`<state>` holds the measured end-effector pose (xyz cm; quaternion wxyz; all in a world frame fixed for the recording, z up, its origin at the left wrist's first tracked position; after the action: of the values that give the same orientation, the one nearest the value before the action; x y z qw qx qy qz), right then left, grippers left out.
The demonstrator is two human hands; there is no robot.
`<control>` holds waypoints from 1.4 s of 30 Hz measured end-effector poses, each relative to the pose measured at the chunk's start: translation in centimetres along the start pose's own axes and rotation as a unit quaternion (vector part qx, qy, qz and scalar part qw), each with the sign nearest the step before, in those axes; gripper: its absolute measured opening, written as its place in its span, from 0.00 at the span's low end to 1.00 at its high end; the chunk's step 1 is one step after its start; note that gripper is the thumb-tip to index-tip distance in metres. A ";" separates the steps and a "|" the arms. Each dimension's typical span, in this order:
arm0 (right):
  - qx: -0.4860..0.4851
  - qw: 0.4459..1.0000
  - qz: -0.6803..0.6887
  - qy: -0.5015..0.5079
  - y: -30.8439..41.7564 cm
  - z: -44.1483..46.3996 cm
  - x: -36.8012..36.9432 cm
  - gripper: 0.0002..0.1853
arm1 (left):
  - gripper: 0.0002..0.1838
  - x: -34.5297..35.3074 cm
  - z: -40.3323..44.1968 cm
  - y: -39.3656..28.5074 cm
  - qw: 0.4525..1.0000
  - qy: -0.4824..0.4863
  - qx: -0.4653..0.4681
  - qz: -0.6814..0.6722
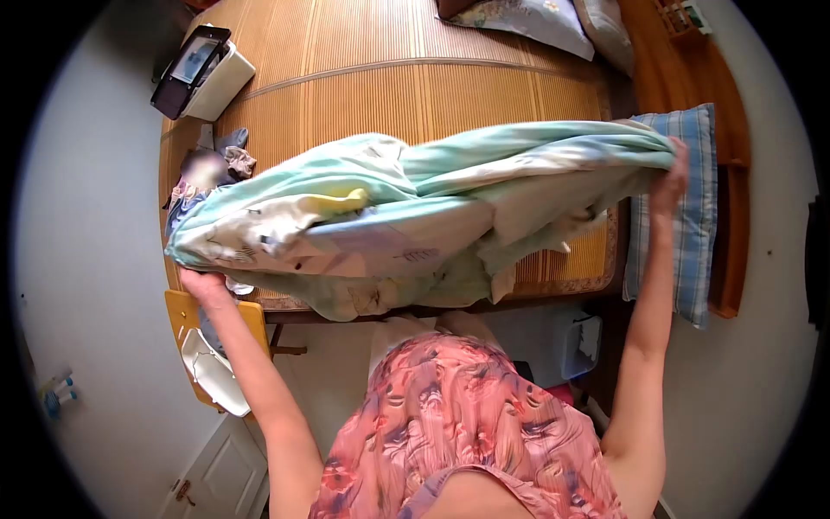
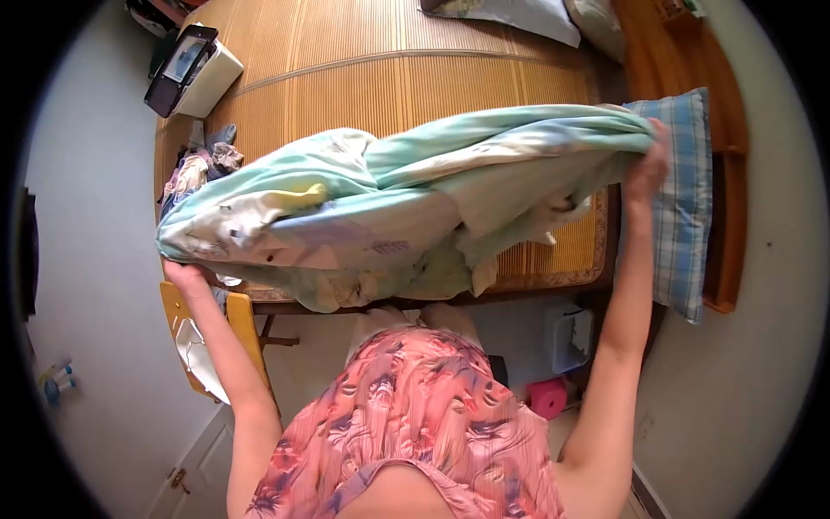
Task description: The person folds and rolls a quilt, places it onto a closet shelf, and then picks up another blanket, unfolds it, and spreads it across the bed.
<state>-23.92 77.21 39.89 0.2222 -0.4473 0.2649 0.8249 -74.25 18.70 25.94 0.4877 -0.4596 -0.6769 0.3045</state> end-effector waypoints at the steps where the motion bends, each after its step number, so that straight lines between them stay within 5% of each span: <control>1: 0.012 0.999 -0.036 -0.029 -2.0 -0.3 -2.1 0.13 | 0.28 2.0 -2.0 -1.5 0.999 -0.017 0.020 0.018; 3: 0.187 0.977 -0.023 -0.104 -7.8 -3.7 -4.8 0.14 | 0.28 -2.7 2.0 -1.9 0.997 0.067 0.032 0.024; 5: 0.283 0.921 0.252 -0.091 -14.6 -9.3 -3.3 0.14 | 0.28 -5.4 2.6 -0.5 0.999 0.028 -0.022 0.041; 7: 0.336 0.715 0.594 -0.150 -15.1 -15.8 0.7 0.15 | 0.26 -11.9 5.5 3.9 0.993 -0.021 -0.067 0.094; 8: 0.326 0.883 0.336 -0.040 -14.1 -18.4 1.3 0.17 | 0.24 -14.2 5.8 7.1 0.984 0.002 -0.063 0.166; 9: 0.281 0.956 0.043 0.078 -12.4 -20.9 2.8 0.19 | 0.22 -16.0 5.8 9.5 0.969 0.024 -0.060 0.238; 11: 0.310 0.934 -0.013 0.177 -10.5 -25.7 6.5 0.20 | 0.20 -15.2 2.3 14.0 0.903 0.043 -0.160 0.396; 13: 0.370 0.900 0.054 0.223 -8.6 -27.8 8.8 0.24 | 0.22 -15.7 2.7 20.1 0.777 0.133 -0.181 0.587; 15: 0.384 0.887 0.144 0.210 -5.7 -26.5 9.2 0.26 | 0.28 -6.5 -1.2 20.4 0.641 0.160 -0.040 0.750; 16: 0.388 0.875 0.218 0.193 -5.6 -26.1 9.6 0.25 | 0.29 -1.8 -3.5 20.2 0.681 0.146 0.075 0.714; 17: 0.389 0.858 0.289 0.172 -5.3 -25.5 9.7 0.25 | 0.32 2.5 -4.9 21.6 0.680 0.240 0.062 0.690; 19: 0.320 0.793 0.487 0.175 -0.9 -21.0 6.7 0.20 | 0.38 11.1 -7.8 23.8 0.608 0.358 0.181 0.686; 23: 0.246 0.829 0.485 0.131 3.6 -17.8 -5.8 0.19 | 0.57 23.7 -13.8 26.9 0.485 0.466 0.264 0.691; 25: 0.143 0.856 0.452 0.205 3.1 -19.0 -11.9 0.21 | 0.54 27.5 -15.7 28.0 0.415 0.502 0.304 0.695; 26: 0.122 0.915 0.362 0.128 0.4 -22.7 -15.0 0.21 | 0.53 29.1 -16.3 28.8 0.378 0.519 0.325 0.695; 27: 0.182 0.947 0.239 0.113 -1.5 -24.7 -16.6 0.21 | 0.44 29.9 -16.4 30.5 0.281 0.439 0.415 0.746; 28: 0.246 0.956 0.118 0.108 -2.5 -26.0 -18.1 0.21 | 0.37 30.1 -16.7 31.8 0.267 0.465 0.448 0.716; 29: 0.385 0.908 -0.033 0.162 -4.4 -27.4 -20.3 0.21 | 0.31 29.7 -16.7 32.8 0.252 0.490 0.479 0.683; 30: 0.438 0.887 -0.017 0.146 -5.3 -28.9 -21.2 0.20 | 0.19 29.1 -16.7 34.1 0.241 0.610 0.364 0.662; 31: 0.489 0.863 -0.002 0.127 -6.2 -30.5 -22.0 0.20 | 0.10 27.4 -16.3 36.4 0.152 0.632 0.274 0.709; 33: 0.392 0.847 0.356 -0.053 -8.1 -34.3 -19.6 0.20 | 0.07 22.8 -15.5 38.0 0.251 0.669 0.185 0.675; 34: 0.454 0.735 0.492 -0.108 -6.1 -33.3 -16.7 0.20 | 0.08 21.1 -16.3 35.7 0.297 0.667 0.177 0.660; 35: 0.461 0.753 0.460 -0.094 -5.4 -33.0 -14.3 0.19 | 0.10 18.8 -16.5 34.1 0.310 0.649 0.098 0.687; 38: 0.443 0.826 0.335 0.093 -2.3 -30.4 -6.5 0.15 | 0.13 9.3 -16.7 27.3 0.482 0.562 0.012 0.672; 42: 0.427 0.804 0.272 0.312 0.9 -31.7 3.9 0.18 | 0.16 -6.0 -19.0 24.4 0.279 0.486 -0.187 0.807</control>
<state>-6.79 56.84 22.18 0.0628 -0.4506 0.7561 0.4706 -47.81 22.05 9.12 0.1333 -0.9133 0.3626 0.1287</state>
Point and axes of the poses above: each hand's wrist, its own z-axis towards the middle knuckle, its own x-axis out of the palm, y = z × x, the point moved 7 cm from there along z, towards the middle knuckle, and after that the axes turned 12 degrees about y, right-handed, at the moved point
